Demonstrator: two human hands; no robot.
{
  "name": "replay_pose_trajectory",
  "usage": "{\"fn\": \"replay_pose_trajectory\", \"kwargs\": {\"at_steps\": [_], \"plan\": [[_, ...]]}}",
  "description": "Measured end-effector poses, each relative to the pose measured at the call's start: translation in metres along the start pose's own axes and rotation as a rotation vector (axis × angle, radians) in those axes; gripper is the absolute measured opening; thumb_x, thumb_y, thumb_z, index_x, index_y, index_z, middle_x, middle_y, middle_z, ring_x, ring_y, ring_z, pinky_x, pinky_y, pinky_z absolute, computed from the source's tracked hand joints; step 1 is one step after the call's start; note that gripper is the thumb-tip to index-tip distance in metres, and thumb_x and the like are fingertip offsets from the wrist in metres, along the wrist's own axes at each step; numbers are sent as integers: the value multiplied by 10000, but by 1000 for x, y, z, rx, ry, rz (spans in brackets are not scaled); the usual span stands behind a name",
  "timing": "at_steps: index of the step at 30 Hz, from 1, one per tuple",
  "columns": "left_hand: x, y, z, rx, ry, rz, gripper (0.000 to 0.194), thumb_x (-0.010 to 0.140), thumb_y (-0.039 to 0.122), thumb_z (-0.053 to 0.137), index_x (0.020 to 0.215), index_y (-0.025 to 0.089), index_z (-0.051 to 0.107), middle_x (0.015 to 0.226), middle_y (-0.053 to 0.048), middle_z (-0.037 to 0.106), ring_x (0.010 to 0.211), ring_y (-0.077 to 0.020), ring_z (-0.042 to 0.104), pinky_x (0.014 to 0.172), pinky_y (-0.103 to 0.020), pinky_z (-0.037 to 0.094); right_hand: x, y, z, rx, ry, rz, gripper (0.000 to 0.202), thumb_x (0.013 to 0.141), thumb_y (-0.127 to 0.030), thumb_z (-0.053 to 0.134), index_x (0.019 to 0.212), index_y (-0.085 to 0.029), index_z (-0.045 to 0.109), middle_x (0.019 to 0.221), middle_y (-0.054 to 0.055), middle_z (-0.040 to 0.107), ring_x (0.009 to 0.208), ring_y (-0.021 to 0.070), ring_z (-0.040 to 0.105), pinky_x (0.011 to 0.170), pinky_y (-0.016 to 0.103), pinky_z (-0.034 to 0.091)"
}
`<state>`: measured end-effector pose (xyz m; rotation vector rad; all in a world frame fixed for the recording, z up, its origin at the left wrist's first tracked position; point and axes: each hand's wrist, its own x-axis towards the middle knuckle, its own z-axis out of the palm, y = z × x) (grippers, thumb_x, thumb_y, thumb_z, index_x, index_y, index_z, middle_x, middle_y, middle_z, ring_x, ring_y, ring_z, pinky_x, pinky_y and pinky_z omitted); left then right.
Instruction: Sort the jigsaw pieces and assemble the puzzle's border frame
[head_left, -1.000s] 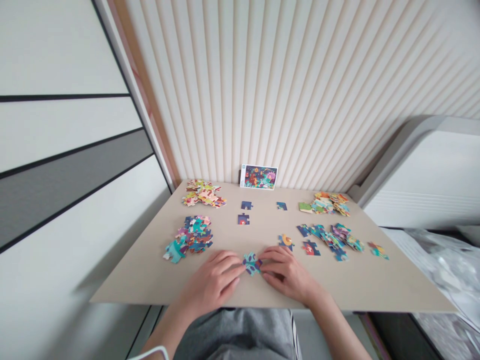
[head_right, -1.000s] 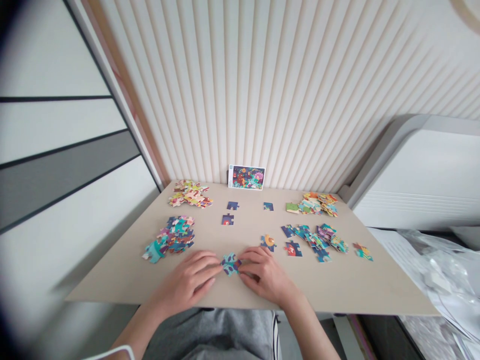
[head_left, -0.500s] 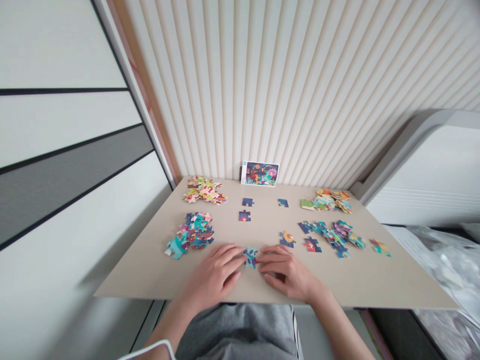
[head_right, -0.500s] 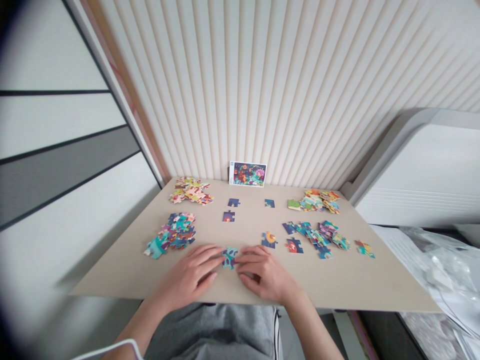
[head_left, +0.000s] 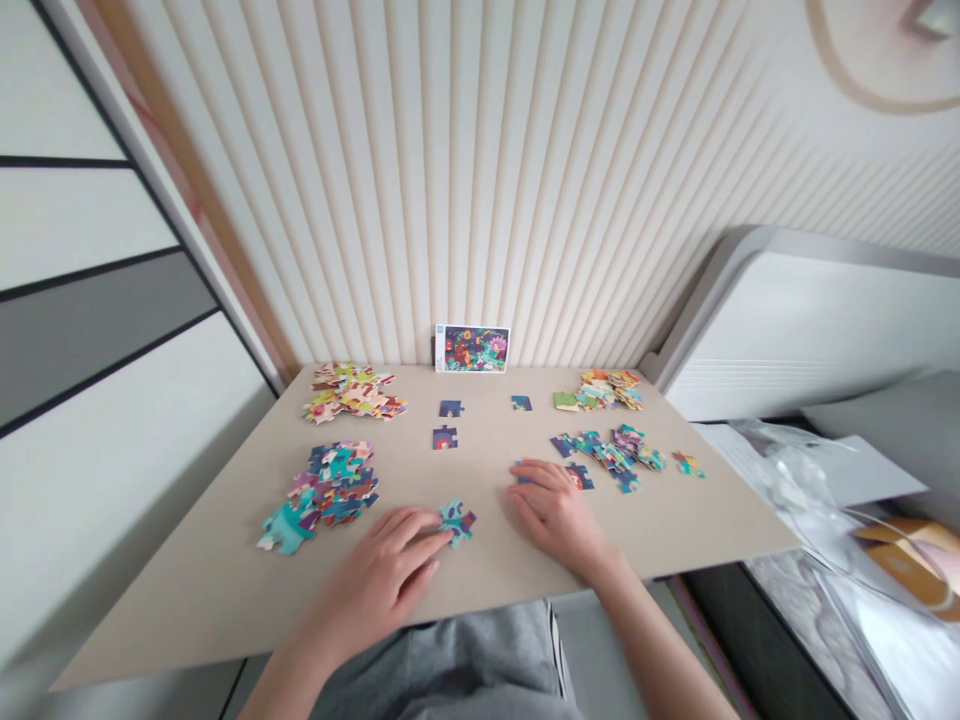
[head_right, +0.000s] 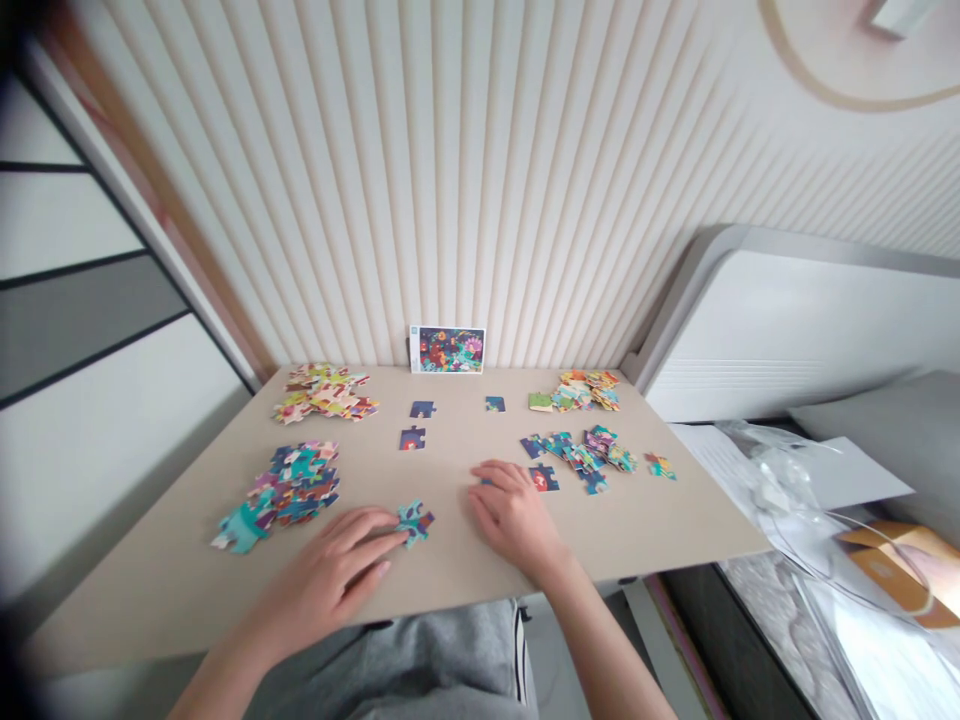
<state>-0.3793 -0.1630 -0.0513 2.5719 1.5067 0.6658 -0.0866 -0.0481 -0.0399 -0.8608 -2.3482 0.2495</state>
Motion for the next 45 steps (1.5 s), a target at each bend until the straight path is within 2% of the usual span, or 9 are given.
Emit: {"fn": "replay_pose_trajectory", "kwargs": {"at_steps": [4,7,11,14,20,24,31,35,45], "plan": [[-2,-3,4,24,7,-10,384,992,240,555,1349,342,649,1283,-38,650,1245,-237,591,1063,-396,533,-8,63,-38,-192,244,241,283,1028,-336,511,1073,-253,777,1185,105,749,1147,295,655,1077,534,471],[-2,-7,8,54,64,10,391,976,265,580,1352,334,657,1382,-42,622,1327,-257,554,1112,-413,506,-24,125,-75,-352,299,446,359,1008,-419,485,1066,-223,780,1164,125,755,1138,318,661,1062,513,480],[-2,-12,12,102,68,28,432,974,298,590,1404,329,628,1511,-46,550,1392,-272,513,1136,-427,491,-53,190,-115,-419,161,653,466,947,-522,549,1234,-204,732,1252,157,727,1196,346,654,1056,502,480],[-3,-14,14,119,23,16,453,981,307,586,1432,347,600,1506,-42,546,1382,-265,518,1125,-428,500,-72,211,-127,-339,26,686,649,868,-576,655,1379,-177,648,1352,182,682,1241,370,639,1056,506,486],[-5,-16,16,104,18,-21,430,981,322,595,1406,376,615,1457,-36,567,1342,-264,545,1098,-430,519,-95,198,-125,-292,-16,640,495,892,-519,635,1279,-221,710,1274,140,721,1187,348,671,1040,486,493],[-5,-17,16,95,27,-14,425,976,327,604,1398,379,622,1448,-31,574,1334,-262,552,1092,-421,521,-109,187,-125,-241,-4,606,519,871,-514,670,1318,-252,692,1316,118,709,1333,364,582,1102,503,451],[-5,-19,16,145,34,30,436,978,328,609,1414,347,615,1452,-52,574,1330,-261,552,1091,-409,517,-134,210,-143,-291,252,715,531,895,-568,624,1269,-199,706,1263,150,725,1152,339,681,1013,495,512],[-5,-22,18,158,46,36,435,977,333,611,1412,356,619,1456,-47,576,1329,-260,557,1092,-402,516,-133,213,-138,-360,210,656,498,925,-573,593,1242,-215,732,1295,151,710,1188,339,664,1047,503,490],[-5,-21,18,117,29,5,423,984,352,602,1406,379,619,1462,-23,576,1348,-256,549,1104,-411,511,-124,185,-108,-440,97,523,409,907,-568,635,1171,-277,749,1339,104,682,1336,350,562,1096,535,440]]}}
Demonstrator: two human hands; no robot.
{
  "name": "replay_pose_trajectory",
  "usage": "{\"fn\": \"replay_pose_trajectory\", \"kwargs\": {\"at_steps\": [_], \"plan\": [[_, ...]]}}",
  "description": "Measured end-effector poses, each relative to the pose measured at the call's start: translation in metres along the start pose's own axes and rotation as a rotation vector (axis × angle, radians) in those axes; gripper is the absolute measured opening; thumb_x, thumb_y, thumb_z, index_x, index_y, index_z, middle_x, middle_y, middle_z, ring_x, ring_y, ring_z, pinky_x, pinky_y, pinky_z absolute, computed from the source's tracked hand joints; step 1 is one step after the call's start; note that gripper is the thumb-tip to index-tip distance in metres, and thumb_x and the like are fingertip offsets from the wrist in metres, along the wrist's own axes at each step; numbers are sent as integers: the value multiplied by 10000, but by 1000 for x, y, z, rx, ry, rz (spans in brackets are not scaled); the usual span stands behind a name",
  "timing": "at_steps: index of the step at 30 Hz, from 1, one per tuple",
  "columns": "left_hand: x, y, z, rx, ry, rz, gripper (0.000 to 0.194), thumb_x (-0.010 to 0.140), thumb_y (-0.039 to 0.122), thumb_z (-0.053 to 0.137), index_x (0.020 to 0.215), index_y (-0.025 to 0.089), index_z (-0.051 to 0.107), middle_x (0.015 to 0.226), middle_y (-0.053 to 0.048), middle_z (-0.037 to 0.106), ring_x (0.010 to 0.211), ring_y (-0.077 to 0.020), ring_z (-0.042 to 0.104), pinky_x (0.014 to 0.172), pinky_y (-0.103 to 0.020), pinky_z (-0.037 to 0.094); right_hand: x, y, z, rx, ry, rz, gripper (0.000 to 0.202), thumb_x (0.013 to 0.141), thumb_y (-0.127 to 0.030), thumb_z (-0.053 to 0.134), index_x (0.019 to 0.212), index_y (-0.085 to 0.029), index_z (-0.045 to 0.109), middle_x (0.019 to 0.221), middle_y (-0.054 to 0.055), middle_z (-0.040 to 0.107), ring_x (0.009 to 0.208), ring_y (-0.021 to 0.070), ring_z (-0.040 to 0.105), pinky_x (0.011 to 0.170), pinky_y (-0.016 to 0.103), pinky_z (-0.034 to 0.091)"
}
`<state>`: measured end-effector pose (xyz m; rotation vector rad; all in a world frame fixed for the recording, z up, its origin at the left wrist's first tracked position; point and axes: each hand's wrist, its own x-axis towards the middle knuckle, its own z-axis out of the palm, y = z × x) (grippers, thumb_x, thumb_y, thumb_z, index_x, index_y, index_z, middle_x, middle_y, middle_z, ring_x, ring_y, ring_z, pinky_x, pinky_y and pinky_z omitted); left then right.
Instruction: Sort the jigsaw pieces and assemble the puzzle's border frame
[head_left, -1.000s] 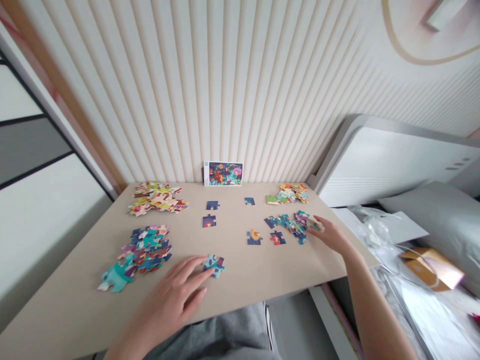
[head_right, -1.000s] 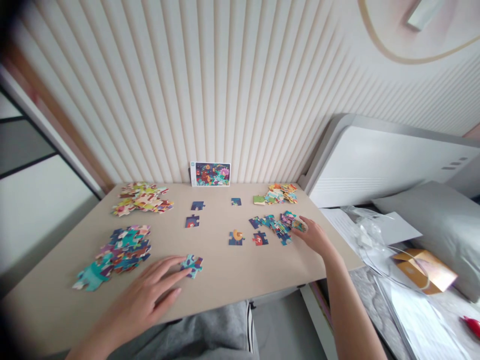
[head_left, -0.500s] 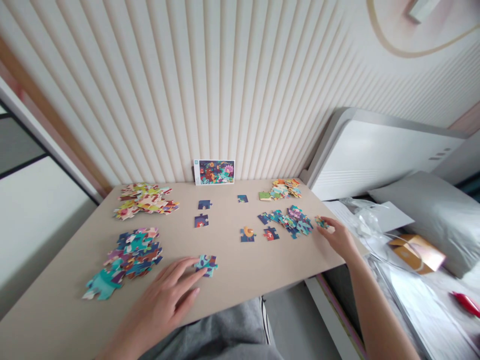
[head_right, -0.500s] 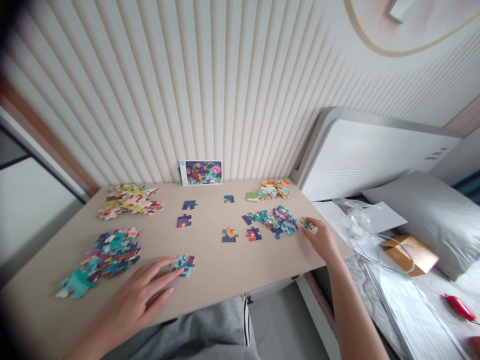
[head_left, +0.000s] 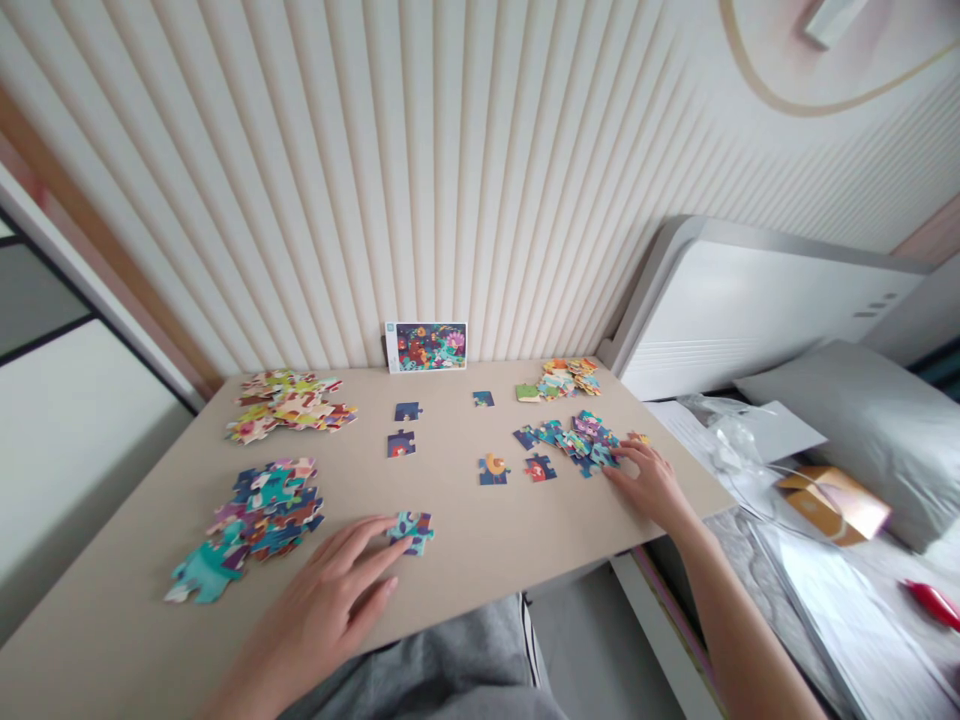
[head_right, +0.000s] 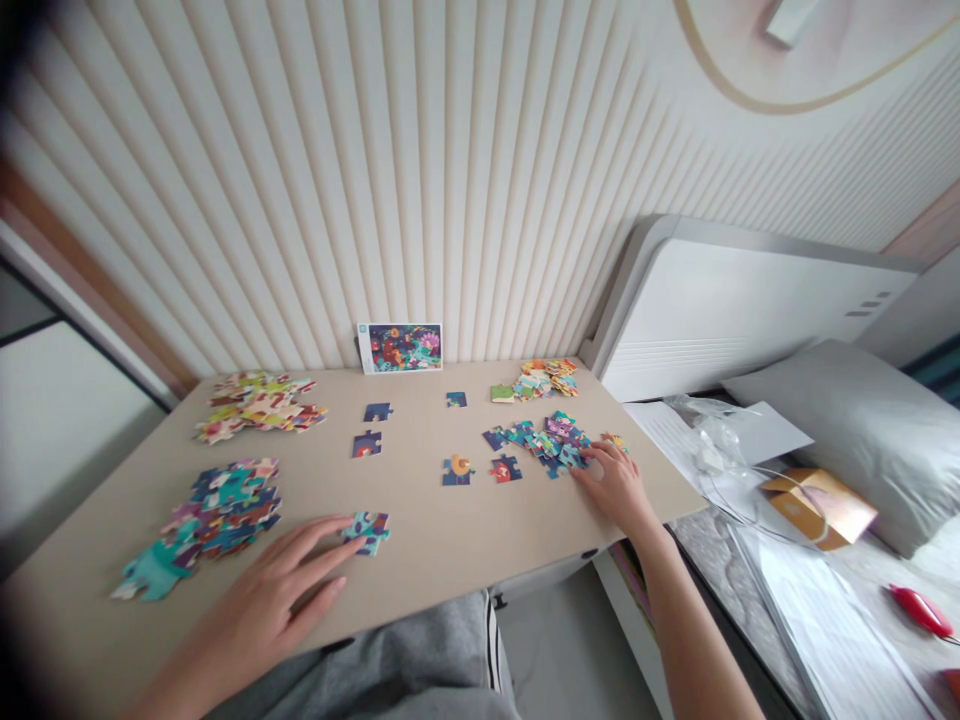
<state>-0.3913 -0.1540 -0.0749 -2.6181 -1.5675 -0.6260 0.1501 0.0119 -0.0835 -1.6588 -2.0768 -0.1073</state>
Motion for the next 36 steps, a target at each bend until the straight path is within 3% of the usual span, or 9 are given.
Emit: {"fn": "replay_pose_trajectory", "kwargs": {"at_steps": [8,12,15,19,23,26,30,33,36], "plan": [[0,1,-1,-13,-3,-15,428,988,381,608,1416,377,618,1450,-33,578,1327,-260,557,1093,-407,512,2,1,-2,30,15,5,501,916,-533,627,1328,-249,655,1318,129,705,1312,348,590,1097,538,441],[8,9,-7,-23,-39,-11,485,979,454,624,1457,385,578,1446,-45,573,1313,-277,552,1084,-432,512,9,-16,-10,70,76,-13,516,930,-527,625,1352,-231,635,1282,139,716,1299,357,598,1085,557,453],[24,28,-12,-47,-74,0,543,973,533,613,1482,353,555,1421,-78,576,1279,-297,557,1066,-470,517,15,-53,-18,188,88,-76,528,957,-498,622,1418,-243,582,1313,129,701,1254,337,628,1071,543,476],[44,56,-10,-100,-55,56,568,973,556,603,1478,302,550,1403,-100,582,1265,-313,557,1078,-511,502,18,-136,-22,412,-66,-261,517,973,-441,641,1453,-275,545,1360,109,677,1273,302,623,1082,497,495],[40,55,0,-112,192,-94,342,1030,279,518,1357,254,618,1355,-105,610,1266,-279,570,1088,-470,488,19,-221,-20,561,-223,-465,466,978,-365,660,1433,-303,578,1367,99,667,1278,284,613,1092,481,498],[28,41,7,-142,404,-256,298,1018,199,494,1277,232,638,1284,-112,635,1235,-265,597,1062,-441,505,24,-267,-9,641,-336,-628,479,972,-283,674,1440,-296,575,1350,90,678,1263,258,615,1107,460,483],[21,30,14,-190,512,-361,274,1018,219,505,1259,243,633,1254,-102,649,1215,-258,616,1044,-425,524,31,-298,20,673,-416,-801,484,978,-195,641,1450,-282,577,1372,83,677,1301,238,601,1141,441,455],[23,28,18,-168,479,-381,293,1015,243,517,1288,246,622,1258,-102,655,1208,-267,622,1043,-446,530,29,-298,35,599,-388,-771,472,982,-155,601,1437,-279,597,1394,90,658,1313,232,594,1146,431,454],[24,28,22,-123,426,-393,343,1008,247,517,1342,234,599,1288,-116,645,1217,-286,621,1047,-483,532,21,-285,28,485,-352,-674,409,988,-187,601,1383,-286,645,1391,97,646,1296,249,598,1124,443,475]]}}
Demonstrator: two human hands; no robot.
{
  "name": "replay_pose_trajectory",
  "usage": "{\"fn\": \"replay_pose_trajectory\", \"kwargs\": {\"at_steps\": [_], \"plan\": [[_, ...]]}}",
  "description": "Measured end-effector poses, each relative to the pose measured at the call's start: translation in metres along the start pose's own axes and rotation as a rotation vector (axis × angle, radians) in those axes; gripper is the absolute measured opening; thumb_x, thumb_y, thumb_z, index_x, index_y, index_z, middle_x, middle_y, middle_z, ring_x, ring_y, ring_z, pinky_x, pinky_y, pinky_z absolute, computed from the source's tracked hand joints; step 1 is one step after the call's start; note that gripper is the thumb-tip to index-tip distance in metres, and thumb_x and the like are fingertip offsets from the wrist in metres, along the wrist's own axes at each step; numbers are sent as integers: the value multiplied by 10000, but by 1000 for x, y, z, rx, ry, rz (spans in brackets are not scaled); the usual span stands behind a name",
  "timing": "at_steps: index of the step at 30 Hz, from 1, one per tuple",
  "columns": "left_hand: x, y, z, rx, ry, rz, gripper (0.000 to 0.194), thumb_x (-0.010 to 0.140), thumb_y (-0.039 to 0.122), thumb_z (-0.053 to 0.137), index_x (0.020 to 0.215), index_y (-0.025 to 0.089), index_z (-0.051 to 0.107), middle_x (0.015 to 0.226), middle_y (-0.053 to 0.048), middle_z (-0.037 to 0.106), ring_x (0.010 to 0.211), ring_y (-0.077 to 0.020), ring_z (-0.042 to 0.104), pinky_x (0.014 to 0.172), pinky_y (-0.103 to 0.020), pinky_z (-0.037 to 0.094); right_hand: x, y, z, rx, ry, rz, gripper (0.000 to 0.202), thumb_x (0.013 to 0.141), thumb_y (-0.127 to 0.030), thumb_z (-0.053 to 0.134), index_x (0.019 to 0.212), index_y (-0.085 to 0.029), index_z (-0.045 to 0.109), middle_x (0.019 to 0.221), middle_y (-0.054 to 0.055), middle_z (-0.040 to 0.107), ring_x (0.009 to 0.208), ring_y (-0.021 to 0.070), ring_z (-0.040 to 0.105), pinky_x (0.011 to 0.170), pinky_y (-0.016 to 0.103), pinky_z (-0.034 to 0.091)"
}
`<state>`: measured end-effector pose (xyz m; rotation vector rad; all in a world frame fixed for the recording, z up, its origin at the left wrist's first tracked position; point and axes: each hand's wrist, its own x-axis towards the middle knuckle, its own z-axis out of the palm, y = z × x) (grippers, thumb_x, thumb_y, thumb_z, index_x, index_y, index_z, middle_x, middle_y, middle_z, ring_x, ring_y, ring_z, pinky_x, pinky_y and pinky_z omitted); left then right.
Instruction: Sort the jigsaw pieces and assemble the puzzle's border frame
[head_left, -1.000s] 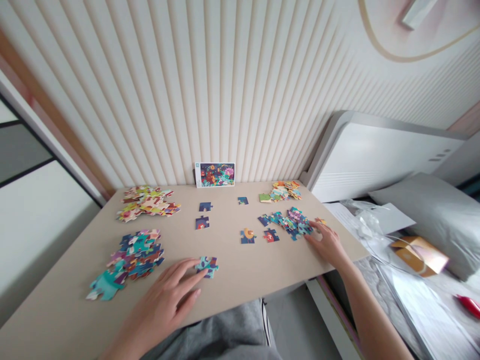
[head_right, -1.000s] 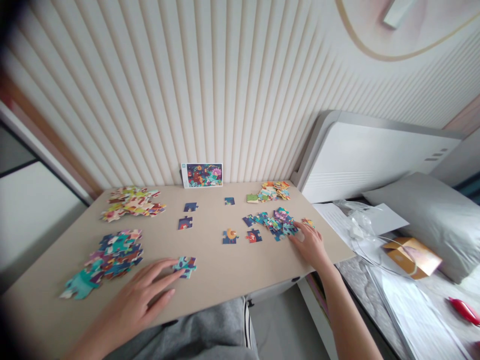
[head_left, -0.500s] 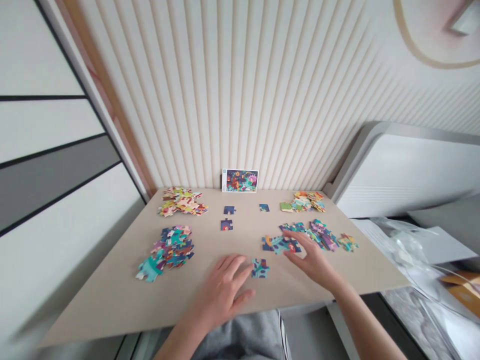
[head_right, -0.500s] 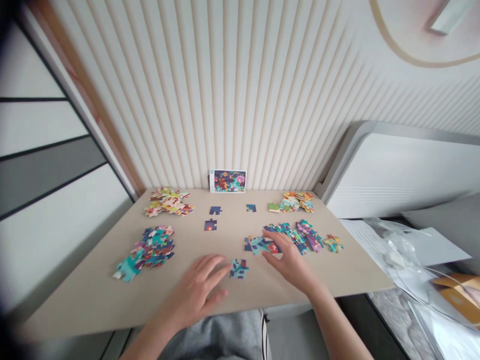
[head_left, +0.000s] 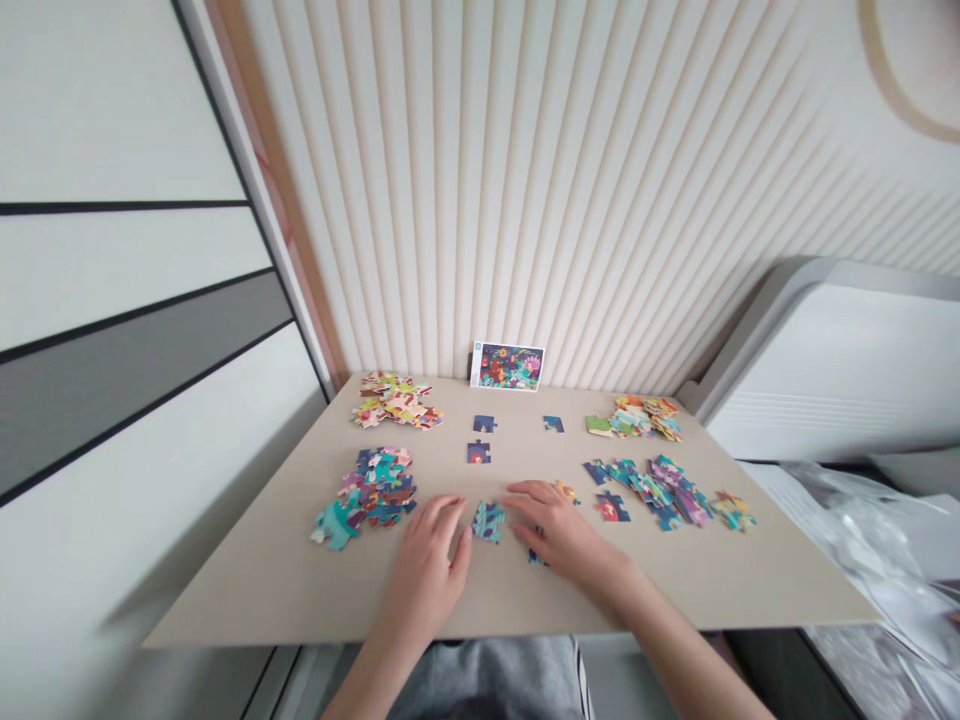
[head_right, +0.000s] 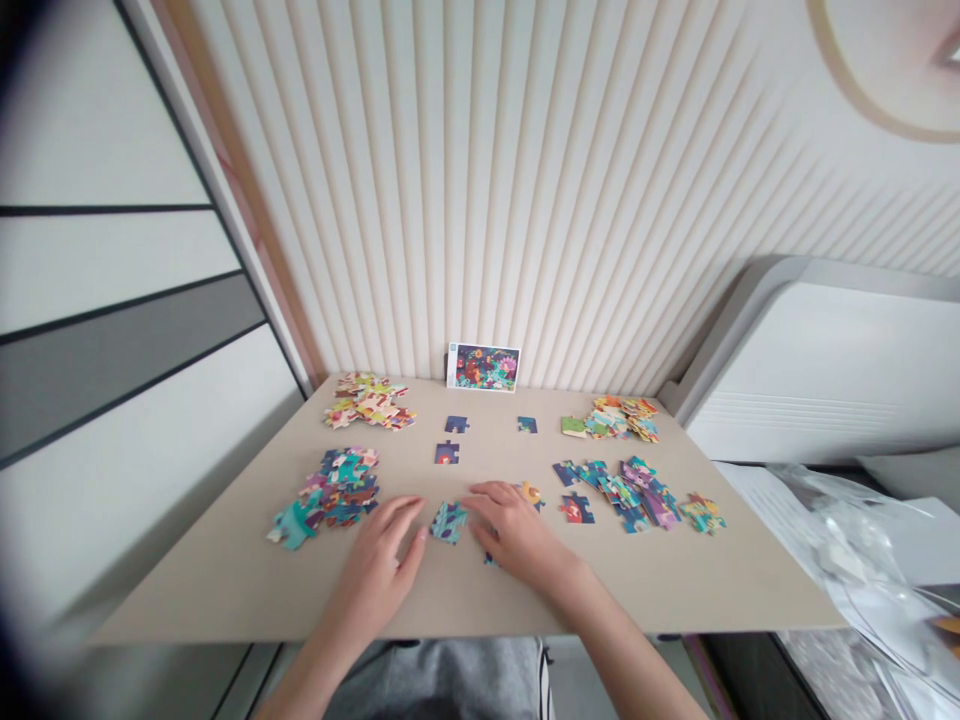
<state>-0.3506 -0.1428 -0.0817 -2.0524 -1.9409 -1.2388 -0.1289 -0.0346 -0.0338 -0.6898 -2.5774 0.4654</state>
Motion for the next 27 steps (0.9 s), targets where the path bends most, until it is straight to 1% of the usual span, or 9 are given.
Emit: {"fn": "replay_pose_trajectory", "kwargs": {"at_steps": [3,5,9,13,17,21,22,24,27], "plan": [[0,2,1,39,-83,11,409,992,223,523,1398,227,567,1339,-127,622,1267,-303,594,1071,-513,519,-25,-4,-15,-65,8,80,349,990,-234,620,1330,-289,677,1347,97,666,1261,265,617,1114,472,484],[0,4,0,61,-125,26,429,978,212,537,1406,231,566,1358,-131,613,1295,-312,574,1083,-527,509,-42,-7,-21,-87,16,103,356,975,-273,654,1329,-293,679,1339,102,672,1260,282,620,1106,492,491],[3,10,-4,82,-182,78,418,971,196,547,1384,243,594,1362,-120,623,1303,-310,557,1092,-535,494,-66,-7,-18,-83,33,103,377,945,-327,704,1320,-300,689,1360,108,663,1274,308,614,1086,509,511],[6,13,-7,94,-221,100,353,971,175,554,1304,245,649,1362,-88,642,1313,-306,542,1115,-540,468,-74,-3,-6,-32,74,138,323,972,-302,668,1293,-305,703,1367,97,653,1280,297,605,1086,494,516],[5,12,-7,54,-206,78,249,953,168,606,1177,244,683,1286,-68,679,1269,-287,574,1103,-520,479,-73,-3,0,-5,107,179,286,987,-301,652,1266,-300,713,1329,92,670,1266,289,607,1072,486,523],[4,10,-5,3,-195,73,132,946,165,626,1045,238,673,1230,-64,702,1228,-263,611,1079,-492,499,-75,-2,2,-6,129,190,265,987,-320,656,1241,-291,723,1316,97,677,1258,294,611,1071,493,523],[3,9,-4,-1,-189,78,152,945,168,626,1073,239,666,1244,-68,702,1235,-263,614,1082,-492,498,-75,-2,2,-6,139,192,263,984,-326,660,1237,-291,724,1313,99,678,1255,297,613,1070,497,524],[4,9,-3,7,-180,98,290,946,176,617,1228,243,631,1309,-82,689,1278,-270,604,1104,-503,483,-77,-1,4,-7,152,201,267,979,-335,666,1236,-289,722,1314,102,680,1255,303,615,1072,505,524],[5,10,-3,47,-207,133,475,960,170,571,1428,234,522,1397,-99,654,1351,-284,565,1141,-529,449,-77,0,5,-10,163,208,268,979,-338,661,1234,-283,721,1310,104,685,1250,306,621,1069,512,529]]}}
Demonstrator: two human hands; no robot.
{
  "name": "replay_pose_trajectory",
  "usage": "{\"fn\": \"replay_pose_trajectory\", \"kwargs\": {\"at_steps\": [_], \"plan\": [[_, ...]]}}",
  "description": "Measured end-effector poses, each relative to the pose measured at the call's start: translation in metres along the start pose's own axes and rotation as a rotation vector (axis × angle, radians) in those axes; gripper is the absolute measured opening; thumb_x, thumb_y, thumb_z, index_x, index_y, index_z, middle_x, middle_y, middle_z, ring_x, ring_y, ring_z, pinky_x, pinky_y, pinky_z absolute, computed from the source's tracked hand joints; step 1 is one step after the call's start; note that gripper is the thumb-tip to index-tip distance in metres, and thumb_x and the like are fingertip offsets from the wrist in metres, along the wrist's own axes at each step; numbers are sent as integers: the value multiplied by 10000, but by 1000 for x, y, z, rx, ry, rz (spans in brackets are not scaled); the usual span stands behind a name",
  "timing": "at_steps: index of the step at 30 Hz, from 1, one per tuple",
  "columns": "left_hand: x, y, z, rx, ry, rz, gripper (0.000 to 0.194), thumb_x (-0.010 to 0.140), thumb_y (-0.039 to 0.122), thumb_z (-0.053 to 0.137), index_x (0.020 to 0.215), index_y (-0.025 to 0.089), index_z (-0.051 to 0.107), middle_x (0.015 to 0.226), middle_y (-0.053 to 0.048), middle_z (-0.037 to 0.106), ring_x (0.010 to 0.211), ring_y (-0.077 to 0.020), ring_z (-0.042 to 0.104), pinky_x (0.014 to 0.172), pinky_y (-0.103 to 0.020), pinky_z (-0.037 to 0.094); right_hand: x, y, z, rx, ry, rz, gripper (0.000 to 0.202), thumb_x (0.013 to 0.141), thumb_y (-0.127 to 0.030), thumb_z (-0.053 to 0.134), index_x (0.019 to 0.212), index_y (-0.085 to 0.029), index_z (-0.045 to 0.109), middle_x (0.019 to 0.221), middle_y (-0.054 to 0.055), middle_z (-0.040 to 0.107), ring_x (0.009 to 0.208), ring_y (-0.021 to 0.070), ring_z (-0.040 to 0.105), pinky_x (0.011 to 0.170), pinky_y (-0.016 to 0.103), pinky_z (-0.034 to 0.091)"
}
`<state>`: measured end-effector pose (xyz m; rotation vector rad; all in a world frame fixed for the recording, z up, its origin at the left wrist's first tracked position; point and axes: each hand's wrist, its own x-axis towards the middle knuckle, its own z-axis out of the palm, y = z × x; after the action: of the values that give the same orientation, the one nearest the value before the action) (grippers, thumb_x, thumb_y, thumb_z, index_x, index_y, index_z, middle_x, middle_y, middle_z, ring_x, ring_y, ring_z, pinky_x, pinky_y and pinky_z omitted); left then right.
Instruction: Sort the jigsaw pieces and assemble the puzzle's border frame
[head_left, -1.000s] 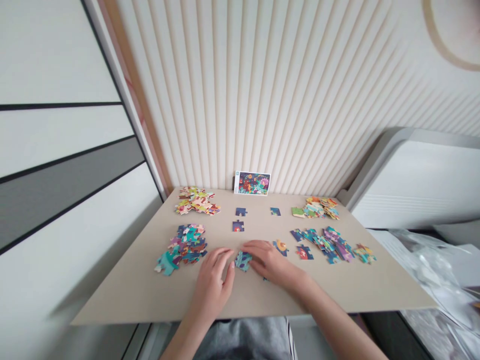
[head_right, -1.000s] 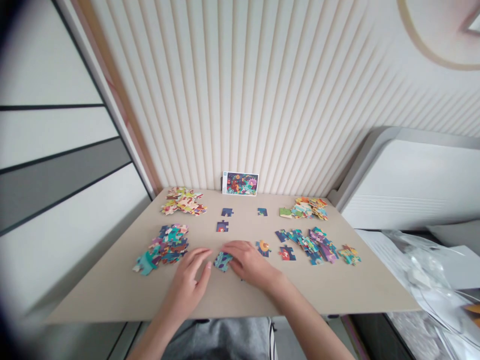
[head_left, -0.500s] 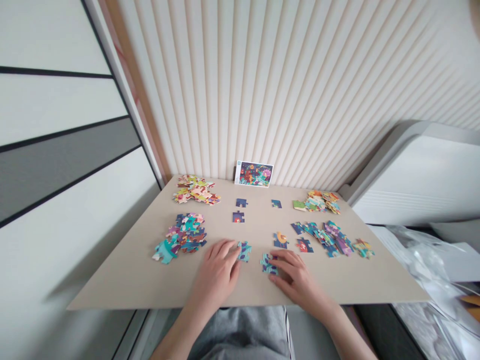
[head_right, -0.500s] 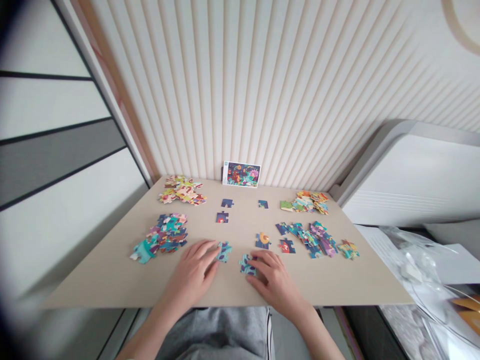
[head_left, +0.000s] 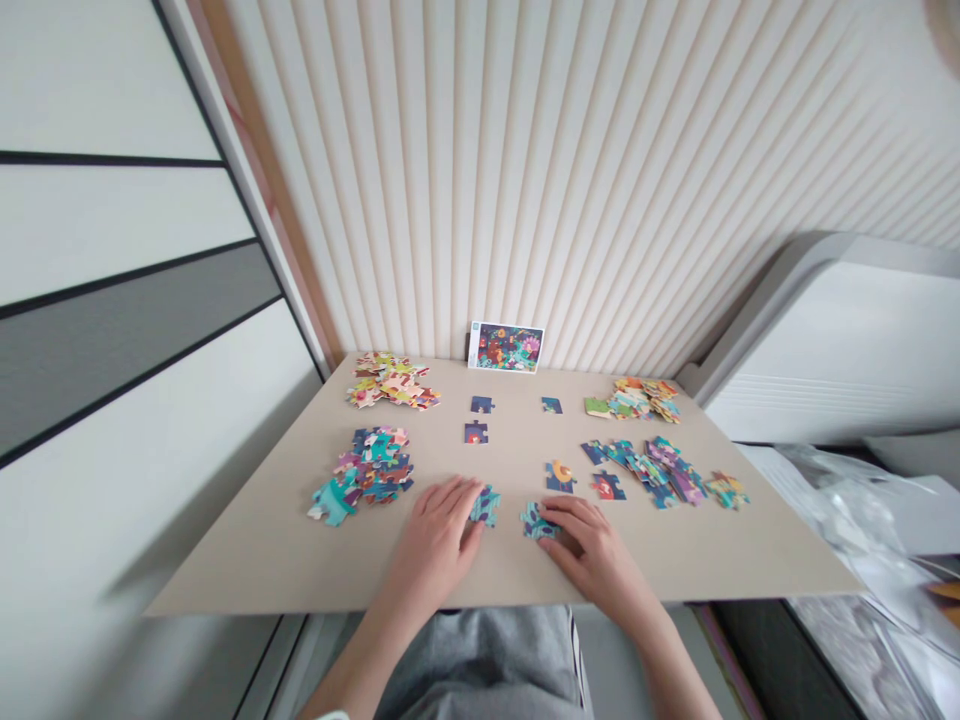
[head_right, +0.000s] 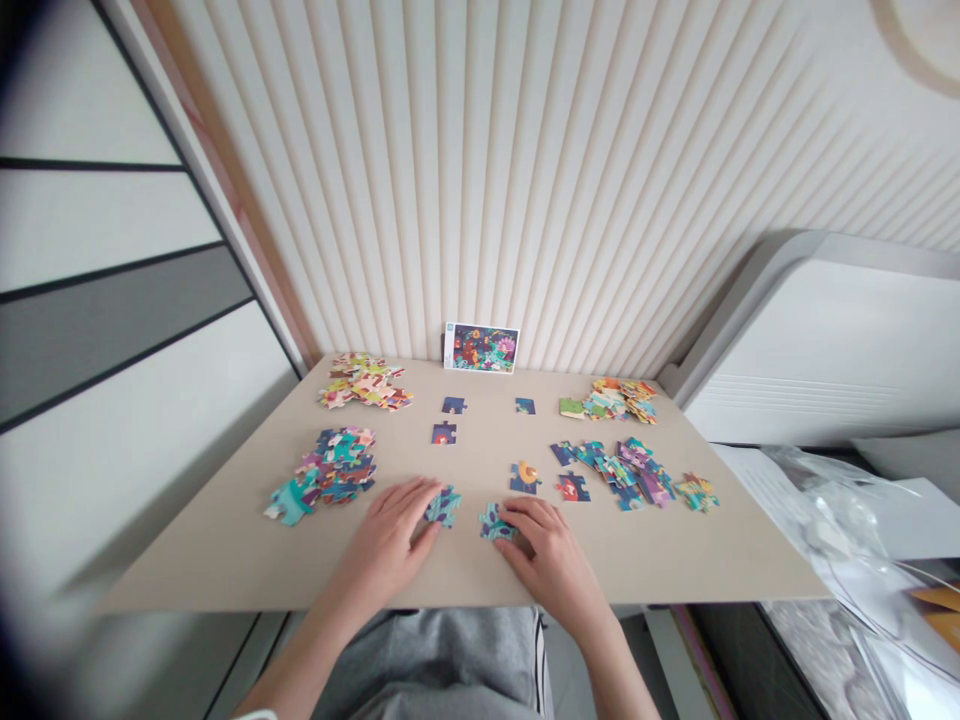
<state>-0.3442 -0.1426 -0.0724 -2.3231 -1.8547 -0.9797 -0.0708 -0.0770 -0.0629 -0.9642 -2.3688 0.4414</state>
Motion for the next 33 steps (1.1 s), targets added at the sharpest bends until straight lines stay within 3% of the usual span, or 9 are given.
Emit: {"fn": "replay_pose_trajectory", "kwargs": {"at_steps": [4,10,33], "plan": [[1,1,-1,18,-32,4,501,959,163,550,1453,231,504,1389,-107,655,1344,-291,567,1144,-539,439,0,-1,0,-1,24,-3,267,977,-341,655,1226,-283,732,1292,109,698,1227,309,643,1050,511,548],[-2,-2,3,-20,26,-38,567,952,216,602,1498,230,449,1407,-120,636,1324,-292,584,1139,-519,456,-1,-1,0,-6,32,15,279,980,-351,649,1238,-283,729,1299,111,698,1236,312,642,1061,514,543],[-4,-3,3,-29,30,-75,505,978,288,606,1464,240,478,1380,-120,630,1311,-307,574,1121,-520,469,-2,1,2,-9,7,25,261,988,-332,645,1236,-294,716,1322,94,680,1259,309,617,1075,522,525]]}}
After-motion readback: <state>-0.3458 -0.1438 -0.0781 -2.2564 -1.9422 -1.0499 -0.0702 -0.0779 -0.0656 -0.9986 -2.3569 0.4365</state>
